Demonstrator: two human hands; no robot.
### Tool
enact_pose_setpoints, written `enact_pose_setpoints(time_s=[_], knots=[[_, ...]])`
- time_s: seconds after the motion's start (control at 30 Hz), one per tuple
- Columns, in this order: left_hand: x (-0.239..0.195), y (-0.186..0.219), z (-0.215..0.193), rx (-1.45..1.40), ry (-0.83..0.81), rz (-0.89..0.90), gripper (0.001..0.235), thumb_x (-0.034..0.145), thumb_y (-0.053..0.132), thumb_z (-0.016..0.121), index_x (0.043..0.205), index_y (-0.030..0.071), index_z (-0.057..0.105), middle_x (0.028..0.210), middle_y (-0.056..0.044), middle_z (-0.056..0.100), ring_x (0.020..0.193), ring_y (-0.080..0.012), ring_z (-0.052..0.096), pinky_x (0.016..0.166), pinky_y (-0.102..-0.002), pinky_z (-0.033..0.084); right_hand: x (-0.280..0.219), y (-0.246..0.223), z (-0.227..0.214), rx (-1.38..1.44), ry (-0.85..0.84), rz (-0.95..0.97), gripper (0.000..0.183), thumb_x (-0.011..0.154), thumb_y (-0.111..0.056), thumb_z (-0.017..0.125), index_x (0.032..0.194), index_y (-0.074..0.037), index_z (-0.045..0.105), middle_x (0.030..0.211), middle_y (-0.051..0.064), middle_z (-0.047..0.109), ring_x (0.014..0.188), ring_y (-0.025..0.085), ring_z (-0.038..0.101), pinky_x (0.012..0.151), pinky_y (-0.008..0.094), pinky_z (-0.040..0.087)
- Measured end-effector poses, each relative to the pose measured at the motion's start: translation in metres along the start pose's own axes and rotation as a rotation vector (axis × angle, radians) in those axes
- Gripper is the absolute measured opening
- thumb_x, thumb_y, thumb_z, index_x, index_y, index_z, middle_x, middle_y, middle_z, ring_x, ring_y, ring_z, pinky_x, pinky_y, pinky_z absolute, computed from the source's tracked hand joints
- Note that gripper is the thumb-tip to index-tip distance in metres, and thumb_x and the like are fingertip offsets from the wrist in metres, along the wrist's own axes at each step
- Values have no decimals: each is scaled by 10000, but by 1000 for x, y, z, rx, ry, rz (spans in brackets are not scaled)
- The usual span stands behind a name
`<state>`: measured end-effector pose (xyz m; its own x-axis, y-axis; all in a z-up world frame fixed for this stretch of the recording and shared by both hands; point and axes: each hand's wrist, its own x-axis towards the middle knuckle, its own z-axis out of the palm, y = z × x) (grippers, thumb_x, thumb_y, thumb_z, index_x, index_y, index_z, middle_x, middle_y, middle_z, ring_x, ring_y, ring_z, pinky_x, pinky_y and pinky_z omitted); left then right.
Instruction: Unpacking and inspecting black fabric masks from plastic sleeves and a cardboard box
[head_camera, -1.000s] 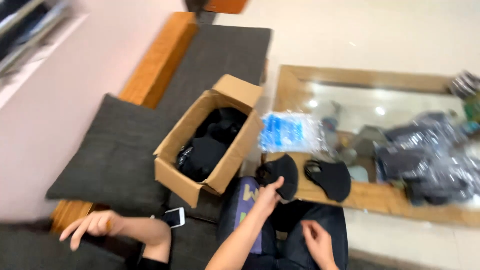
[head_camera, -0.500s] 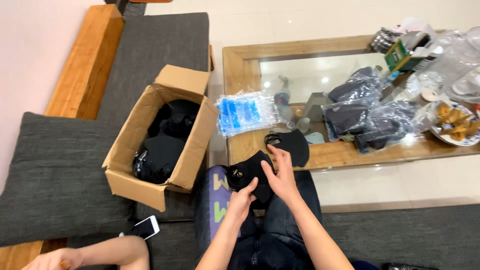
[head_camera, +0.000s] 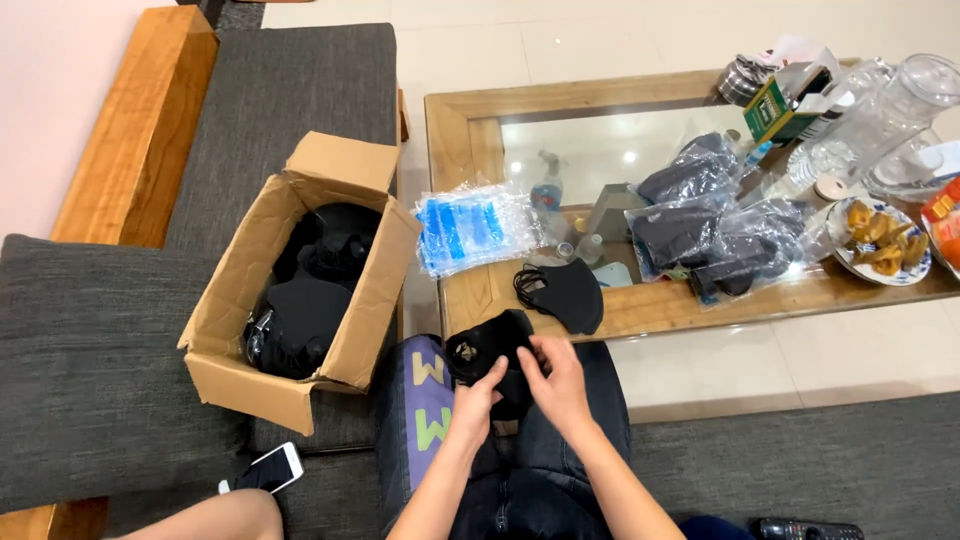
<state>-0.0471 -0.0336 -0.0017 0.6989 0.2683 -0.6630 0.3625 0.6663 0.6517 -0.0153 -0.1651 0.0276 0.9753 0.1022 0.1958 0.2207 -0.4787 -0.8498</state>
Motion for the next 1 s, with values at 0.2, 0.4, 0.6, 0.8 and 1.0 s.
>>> enact_pose_setpoints(time_s=[0.2,0.4,0.6,0.8,1.0], knots=[[13,-2,-4,-171,-83,0,512,801,26,805,1295,73,676,1230,-123,749,1051,-253,714,785,-403,612,-13,4,5,59,-53,166,268,978,-242,640,1157,-79,753,837,30,636,655,136,593,627,311,458],[17,7,-3,-226,-74,-15,461,818,-15,771,1269,17,682,1239,-162,736,1086,-280,706,872,-461,608,11,35,6,322,78,100,137,947,-140,690,1025,-63,773,994,20,777,949,111,688,843,289,531],[28,-3,-11,-269,22,0,504,806,-34,767,1300,22,687,1282,-161,721,1092,-276,702,867,-444,616,66,117,10,564,261,469,221,971,-190,680,1132,-64,597,654,22,550,515,115,558,461,257,429],[24,-4,-10,-253,37,-19,519,799,-32,770,1306,33,683,1289,-160,719,1131,-270,694,917,-446,600,84,131,-8,221,279,540,357,971,-259,651,1250,-37,652,637,-49,565,662,88,522,719,291,434],[26,-9,-9,-230,13,-21,553,790,-32,786,1317,99,680,1294,-118,727,1128,-245,696,868,-419,601,87,126,-17,-170,192,531,369,924,-331,611,1259,-178,632,730,-17,638,825,272,669,813,453,467]])
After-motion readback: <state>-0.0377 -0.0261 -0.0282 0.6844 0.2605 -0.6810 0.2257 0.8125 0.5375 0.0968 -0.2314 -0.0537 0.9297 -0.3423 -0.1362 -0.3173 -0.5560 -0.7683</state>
